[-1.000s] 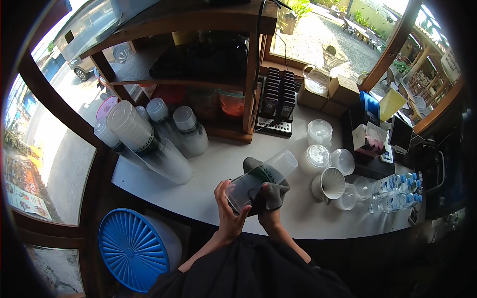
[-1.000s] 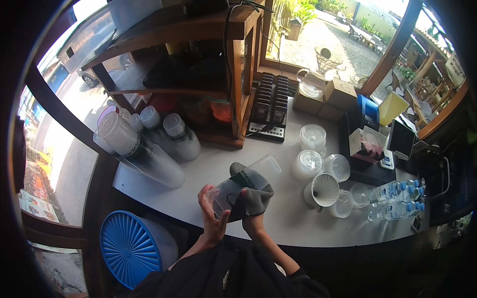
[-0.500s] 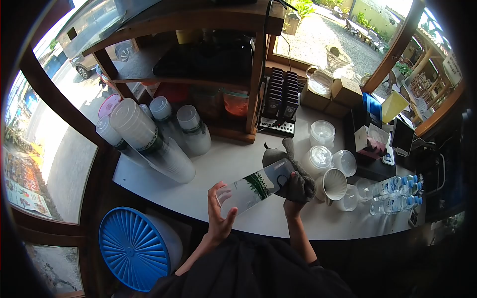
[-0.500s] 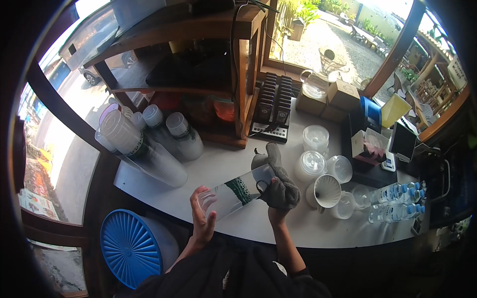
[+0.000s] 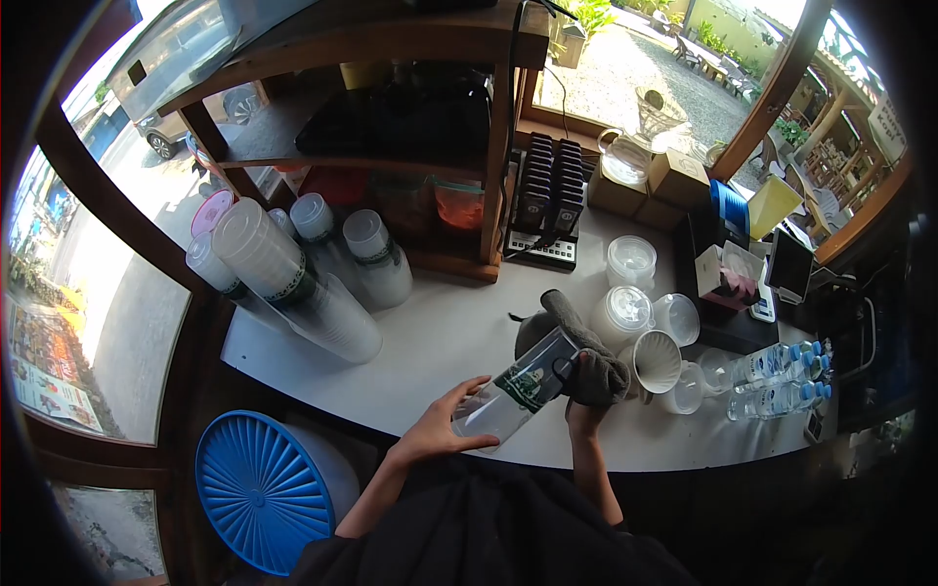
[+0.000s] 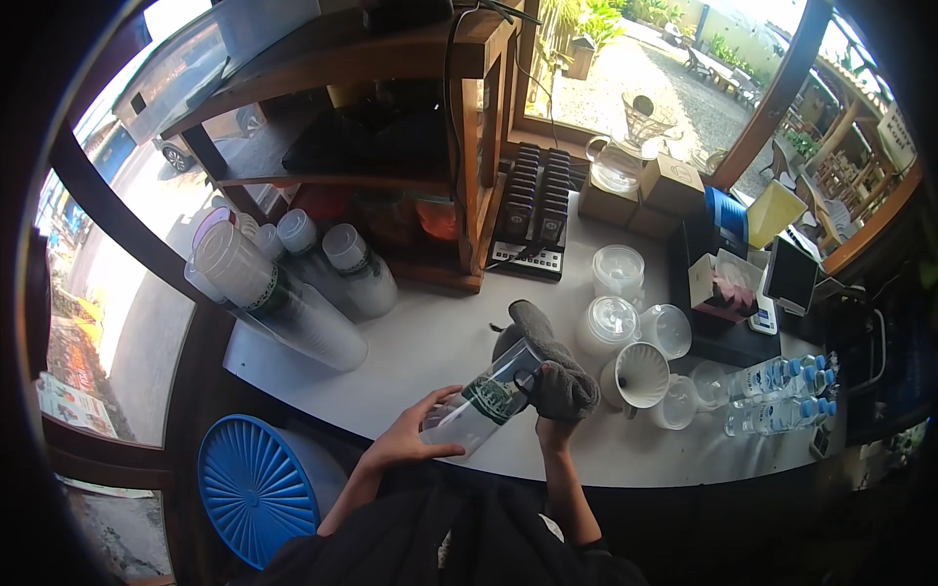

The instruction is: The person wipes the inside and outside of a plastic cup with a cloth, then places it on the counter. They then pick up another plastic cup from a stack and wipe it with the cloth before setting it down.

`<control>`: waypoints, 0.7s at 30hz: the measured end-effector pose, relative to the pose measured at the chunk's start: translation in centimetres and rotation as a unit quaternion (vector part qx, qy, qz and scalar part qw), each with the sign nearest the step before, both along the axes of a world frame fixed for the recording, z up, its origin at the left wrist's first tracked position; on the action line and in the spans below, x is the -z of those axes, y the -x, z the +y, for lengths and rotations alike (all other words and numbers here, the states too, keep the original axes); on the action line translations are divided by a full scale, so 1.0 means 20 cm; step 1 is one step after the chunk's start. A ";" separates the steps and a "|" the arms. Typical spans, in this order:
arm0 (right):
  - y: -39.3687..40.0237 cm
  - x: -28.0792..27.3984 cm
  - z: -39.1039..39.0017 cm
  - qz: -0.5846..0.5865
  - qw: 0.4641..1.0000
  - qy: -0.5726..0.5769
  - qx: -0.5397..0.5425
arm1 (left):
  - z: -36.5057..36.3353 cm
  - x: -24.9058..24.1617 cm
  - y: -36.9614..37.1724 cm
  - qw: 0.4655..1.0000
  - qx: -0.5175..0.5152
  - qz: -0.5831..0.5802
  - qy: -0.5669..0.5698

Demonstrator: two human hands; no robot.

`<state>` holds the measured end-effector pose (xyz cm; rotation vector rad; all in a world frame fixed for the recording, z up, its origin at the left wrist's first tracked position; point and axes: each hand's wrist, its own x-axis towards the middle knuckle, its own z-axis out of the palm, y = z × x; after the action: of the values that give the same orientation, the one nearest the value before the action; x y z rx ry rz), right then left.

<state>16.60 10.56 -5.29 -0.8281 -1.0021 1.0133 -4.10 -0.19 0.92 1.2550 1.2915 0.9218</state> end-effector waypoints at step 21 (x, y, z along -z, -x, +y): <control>-0.91 0.01 -0.11 0.333 0.897 -0.068 -0.283 | 0.79 0.54 -0.23 0.858 -0.287 0.323 -0.278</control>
<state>34.74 8.43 -5.46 -0.0192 -0.7001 1.5631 0.46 15.68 -9.92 1.7578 2.1011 1.4361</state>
